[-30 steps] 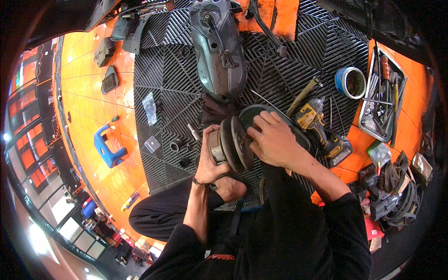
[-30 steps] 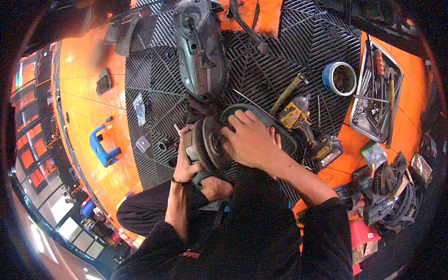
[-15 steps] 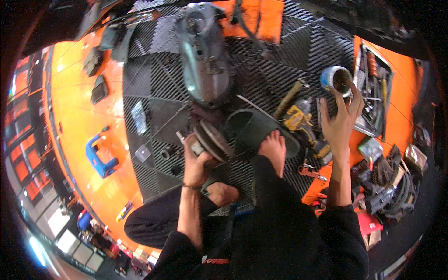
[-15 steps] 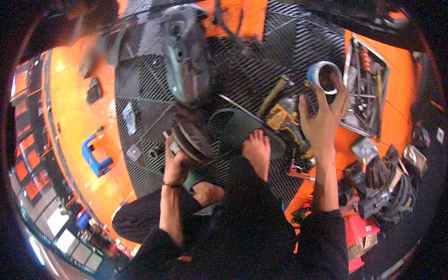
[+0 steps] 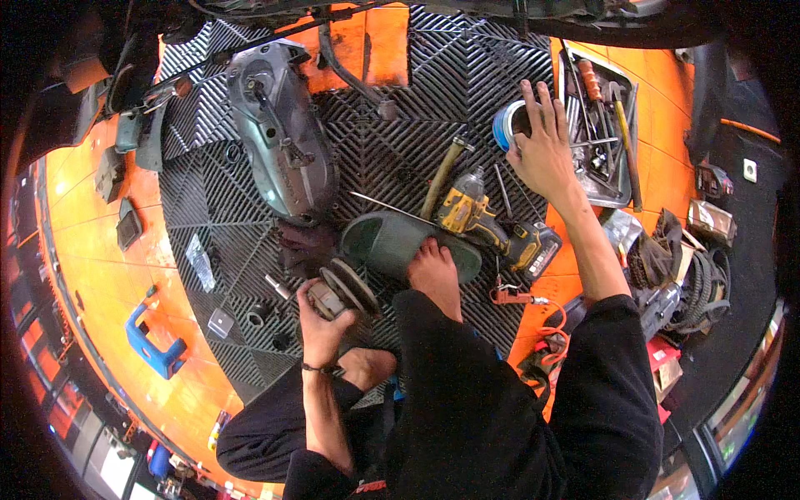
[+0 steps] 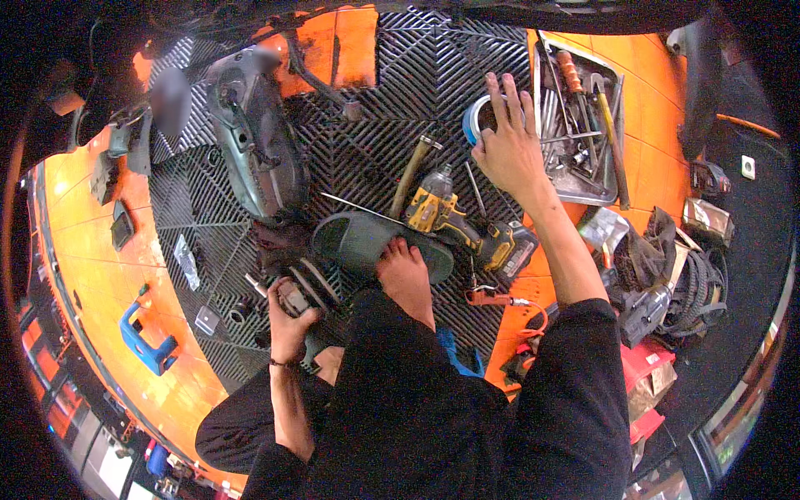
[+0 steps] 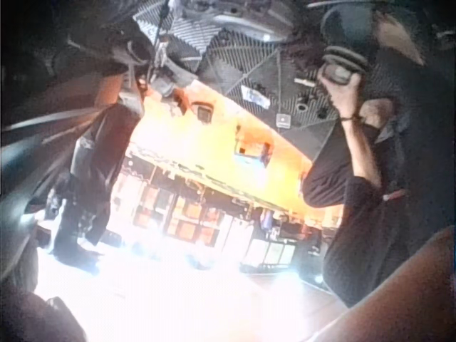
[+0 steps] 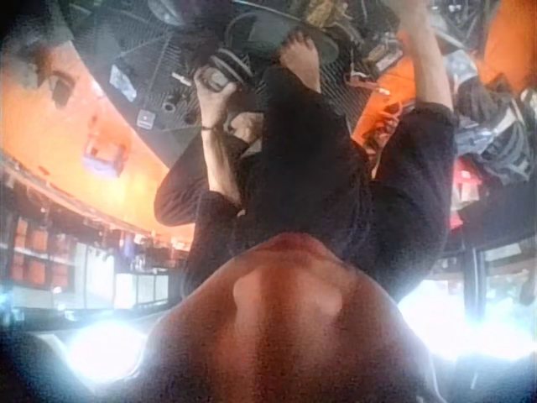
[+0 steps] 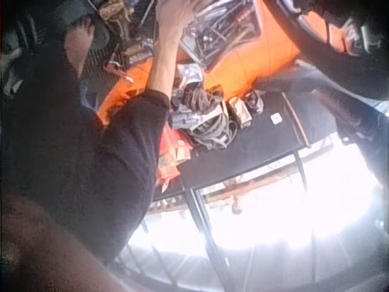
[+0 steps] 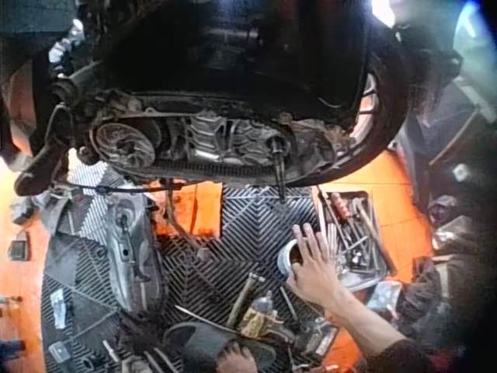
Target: The person disassembles a motorcycle clutch pulley assembly, applies grease to the internal components by hand, and wipes the surfaces with a cloth.
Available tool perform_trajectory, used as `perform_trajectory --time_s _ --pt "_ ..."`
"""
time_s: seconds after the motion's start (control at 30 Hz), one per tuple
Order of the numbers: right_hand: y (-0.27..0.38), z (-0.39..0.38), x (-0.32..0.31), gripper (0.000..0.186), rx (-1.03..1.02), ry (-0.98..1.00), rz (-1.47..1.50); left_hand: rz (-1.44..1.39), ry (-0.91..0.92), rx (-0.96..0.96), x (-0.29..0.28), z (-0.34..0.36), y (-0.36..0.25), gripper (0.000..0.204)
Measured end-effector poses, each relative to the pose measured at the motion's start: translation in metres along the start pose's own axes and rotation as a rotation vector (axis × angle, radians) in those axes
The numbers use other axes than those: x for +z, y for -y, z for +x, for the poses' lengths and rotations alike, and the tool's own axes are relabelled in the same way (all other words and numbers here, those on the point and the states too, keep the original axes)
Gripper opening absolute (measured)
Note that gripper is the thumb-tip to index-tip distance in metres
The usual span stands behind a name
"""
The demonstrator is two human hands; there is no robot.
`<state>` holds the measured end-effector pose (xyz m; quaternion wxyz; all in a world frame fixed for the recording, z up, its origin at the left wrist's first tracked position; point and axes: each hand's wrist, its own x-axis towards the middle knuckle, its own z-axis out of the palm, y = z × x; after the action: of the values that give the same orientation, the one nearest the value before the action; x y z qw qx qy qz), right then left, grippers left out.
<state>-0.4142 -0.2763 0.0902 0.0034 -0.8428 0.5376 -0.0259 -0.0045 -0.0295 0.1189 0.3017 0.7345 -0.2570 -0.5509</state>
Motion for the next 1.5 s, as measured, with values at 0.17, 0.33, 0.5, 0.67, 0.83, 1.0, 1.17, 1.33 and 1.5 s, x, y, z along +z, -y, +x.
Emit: perform_trajectory --time_s 0.17,0.33,0.5,0.67,0.83,1.0,1.17,1.33,1.5 --pt "0.004 -0.005 0.005 0.013 0.099 -0.083 0.131 0.155 0.003 -0.03 0.002 -0.001 -0.006 0.082" --pt "0.001 -0.012 0.008 0.011 0.17 -0.173 0.119 0.066 0.038 -0.018 0.007 -0.003 -0.006 0.085" --pt "0.002 -0.016 0.01 0.04 0.344 -0.232 0.189 0.093 0.07 -0.028 0.008 -0.005 -0.008 0.086" --pt "-0.003 -0.019 0.026 0.051 0.317 -0.231 0.227 0.076 0.089 0.022 0.01 -0.004 -0.005 0.086" --pt "-0.016 -0.023 0.034 0.033 0.219 -0.282 0.17 0.012 0.096 0.007 0.005 -0.003 -0.001 0.086" --pt "-0.002 -0.011 0.013 0.032 0.289 -0.289 0.155 -0.293 0.146 -0.039 -0.005 -0.007 0.0 0.082" --pt "0.067 -0.012 -0.019 0.045 0.274 -0.254 0.511 -0.707 0.166 -0.214 -0.012 -0.014 -0.001 0.084" --pt "0.167 -0.027 -0.031 0.046 -0.091 0.176 1.263 -1.016 0.322 -0.185 -0.011 -0.013 -0.004 0.085" --pt "0.23 -0.029 -0.025 0.048 -0.084 0.438 1.393 -0.998 0.284 -0.132 -0.004 -0.015 -0.001 0.085"
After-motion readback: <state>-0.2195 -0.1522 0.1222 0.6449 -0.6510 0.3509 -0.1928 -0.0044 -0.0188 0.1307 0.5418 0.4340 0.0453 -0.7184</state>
